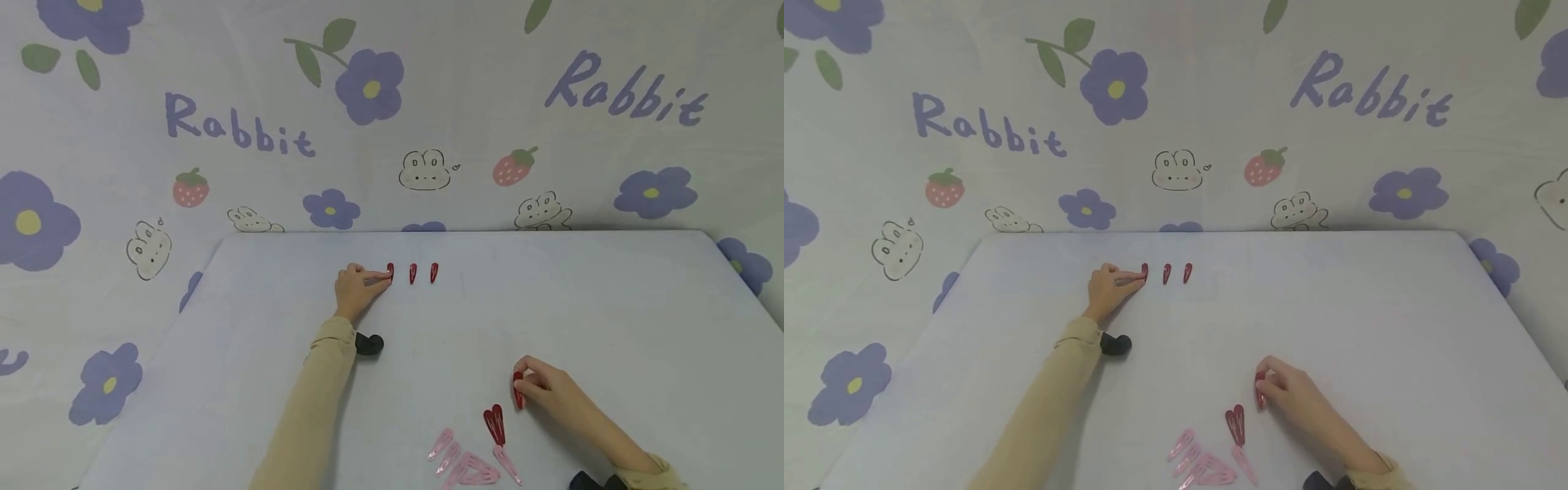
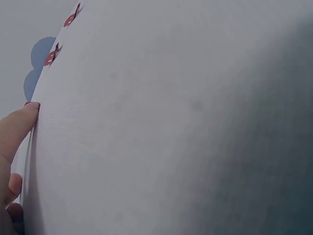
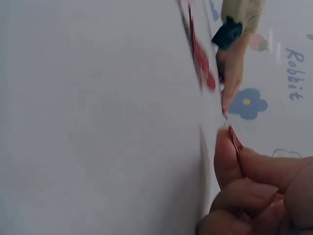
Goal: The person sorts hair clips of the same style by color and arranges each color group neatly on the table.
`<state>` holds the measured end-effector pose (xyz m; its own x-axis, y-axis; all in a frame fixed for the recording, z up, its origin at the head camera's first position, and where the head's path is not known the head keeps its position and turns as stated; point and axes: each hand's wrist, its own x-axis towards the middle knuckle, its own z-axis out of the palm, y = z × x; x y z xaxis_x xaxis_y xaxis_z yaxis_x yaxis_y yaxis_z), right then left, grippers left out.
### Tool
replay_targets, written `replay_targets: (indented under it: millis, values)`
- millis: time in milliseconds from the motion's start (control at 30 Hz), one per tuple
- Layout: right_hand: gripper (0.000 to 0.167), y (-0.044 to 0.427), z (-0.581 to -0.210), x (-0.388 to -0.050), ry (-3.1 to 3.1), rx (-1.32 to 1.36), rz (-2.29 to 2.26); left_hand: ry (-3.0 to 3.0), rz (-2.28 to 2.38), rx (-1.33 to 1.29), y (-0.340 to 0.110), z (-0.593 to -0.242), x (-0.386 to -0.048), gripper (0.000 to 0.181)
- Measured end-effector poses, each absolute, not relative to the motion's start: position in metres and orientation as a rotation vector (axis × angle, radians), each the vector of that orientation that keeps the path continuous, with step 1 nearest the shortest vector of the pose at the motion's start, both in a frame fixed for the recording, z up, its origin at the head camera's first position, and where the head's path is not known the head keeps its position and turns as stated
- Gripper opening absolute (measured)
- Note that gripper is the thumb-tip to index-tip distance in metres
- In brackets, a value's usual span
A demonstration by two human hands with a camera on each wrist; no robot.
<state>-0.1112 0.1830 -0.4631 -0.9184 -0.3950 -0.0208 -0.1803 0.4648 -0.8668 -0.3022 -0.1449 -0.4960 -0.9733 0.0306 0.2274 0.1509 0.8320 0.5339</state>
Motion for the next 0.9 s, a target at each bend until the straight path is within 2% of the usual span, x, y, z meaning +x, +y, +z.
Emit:
replay_targets:
  millis: [367,600,900]
  values:
    - [0.011,0.195,-0.447,-0.174,2.242,-0.502,-1.325,-2.8,-0.849,-0.132,-0.144,-0.499,-0.304,0.028]
    - [0.012,0.181,-0.445,-0.214,2.5,-0.484,-1.254,-2.814,-0.855,-0.112,-0.143,-0.497,-0.305,0.027]
    - [0.008,0.155,-0.445,-0.242,2.611,-0.329,-1.165,-2.831,-0.845,-0.106,-0.144,-0.496,-0.305,0.028]
